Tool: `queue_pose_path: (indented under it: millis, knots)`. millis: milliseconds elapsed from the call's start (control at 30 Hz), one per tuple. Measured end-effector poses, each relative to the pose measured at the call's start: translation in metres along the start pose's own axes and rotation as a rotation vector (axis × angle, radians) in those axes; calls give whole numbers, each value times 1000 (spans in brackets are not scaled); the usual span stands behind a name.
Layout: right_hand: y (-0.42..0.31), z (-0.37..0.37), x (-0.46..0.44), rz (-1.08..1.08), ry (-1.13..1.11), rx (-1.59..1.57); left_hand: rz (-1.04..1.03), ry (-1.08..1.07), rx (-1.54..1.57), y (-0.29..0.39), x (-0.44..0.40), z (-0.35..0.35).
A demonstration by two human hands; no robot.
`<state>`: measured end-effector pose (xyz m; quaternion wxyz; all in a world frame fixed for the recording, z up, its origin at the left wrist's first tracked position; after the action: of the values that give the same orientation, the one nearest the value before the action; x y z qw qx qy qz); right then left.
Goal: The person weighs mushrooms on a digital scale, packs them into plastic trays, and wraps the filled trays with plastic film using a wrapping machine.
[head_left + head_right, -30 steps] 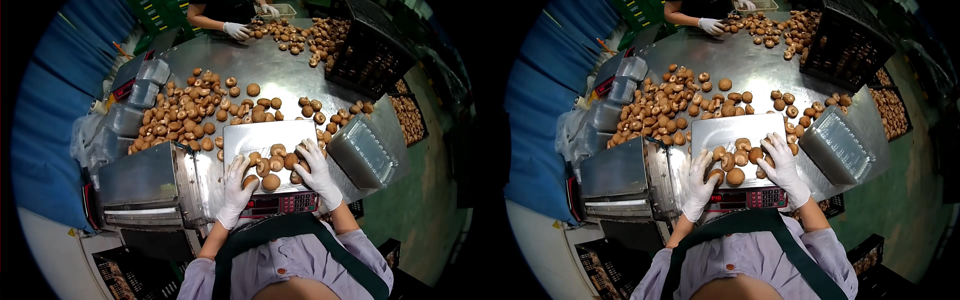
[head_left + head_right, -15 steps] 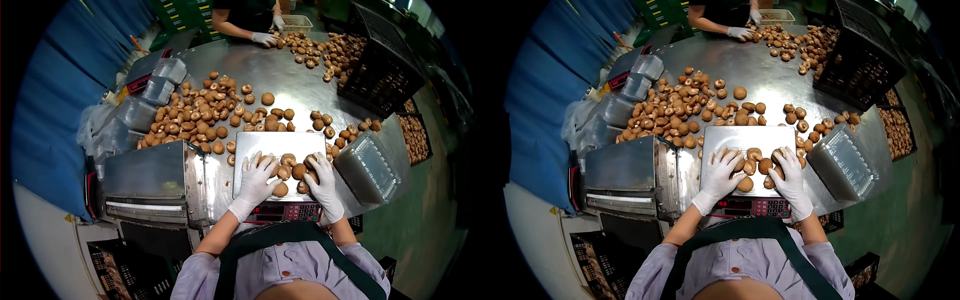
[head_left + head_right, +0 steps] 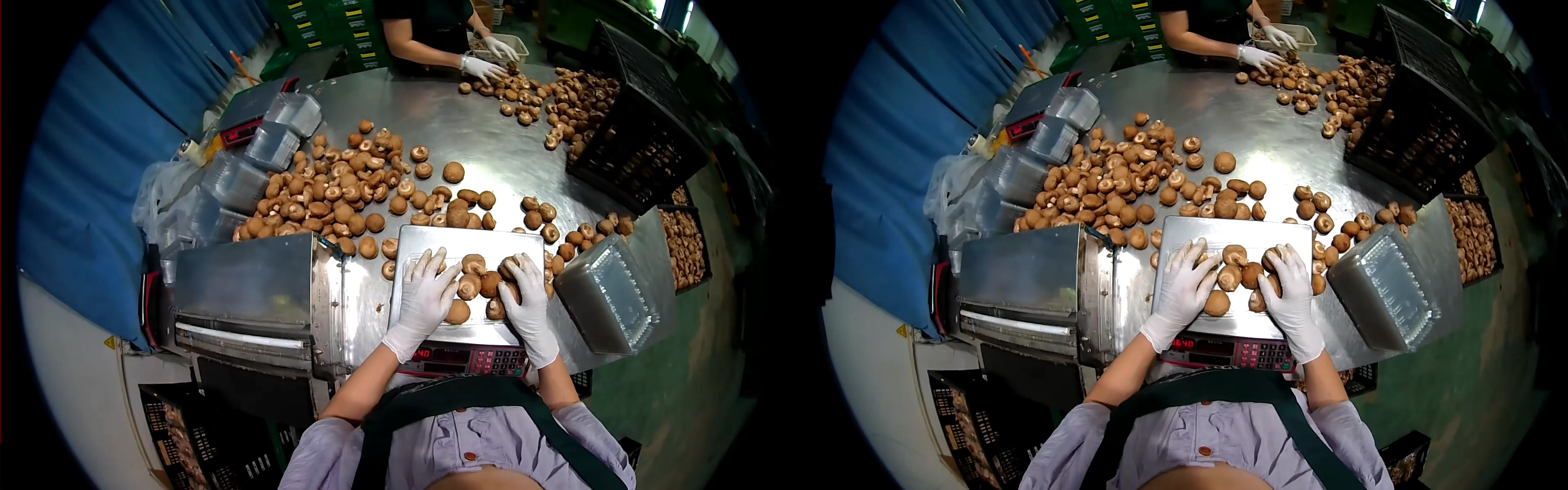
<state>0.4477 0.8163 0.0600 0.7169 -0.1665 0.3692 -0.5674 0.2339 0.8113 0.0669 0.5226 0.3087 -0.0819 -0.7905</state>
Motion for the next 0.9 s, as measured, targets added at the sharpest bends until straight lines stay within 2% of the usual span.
queue_pose_path:
  millis: [167,267,300,367,433,467,500,600,633,700,733,900]
  knots:
    - [-1,3,-3,-30,-21,-83,24,-108,59,-14,-9,13]
    - [-2,13,-1,-99,11,-116,354,123,616,-34,-28,28]
    - [0,16,0,-132,30,-137,347,186,540,-45,-37,33]
    - [1,21,-2,-113,62,-129,475,205,393,-81,-52,28]
    - [3,24,-4,-112,86,-120,544,152,230,-127,-66,8]
    - [3,25,-6,-111,86,-119,691,27,228,-131,-81,8]
    - [4,26,-8,-115,89,-119,688,23,227,-142,-91,-1]
    - [7,27,-11,-133,91,-120,442,-198,-62,-177,-111,-44]
    - [6,28,-14,-131,100,-116,440,-212,-61,-178,-121,-48]
    - [7,30,-15,-146,102,-108,469,-521,-197,-175,-138,-55]
    - [8,30,-16,-140,119,-114,503,-547,-241,-166,-147,-49]
    - [9,36,-14,-112,167,-115,405,-277,-50,-204,-146,-58]
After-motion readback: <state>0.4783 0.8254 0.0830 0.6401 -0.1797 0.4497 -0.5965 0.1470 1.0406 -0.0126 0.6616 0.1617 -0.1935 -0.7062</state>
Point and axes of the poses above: each hand's wrist, its own x-axis away from the middle knuckle, its own z-axis out of the back of the hand, y = z × x, the point moved 1 cm from there along -x, towards the middle knuckle, and after that the axes turned 4 degrees about -z, right-handed, at the moved point
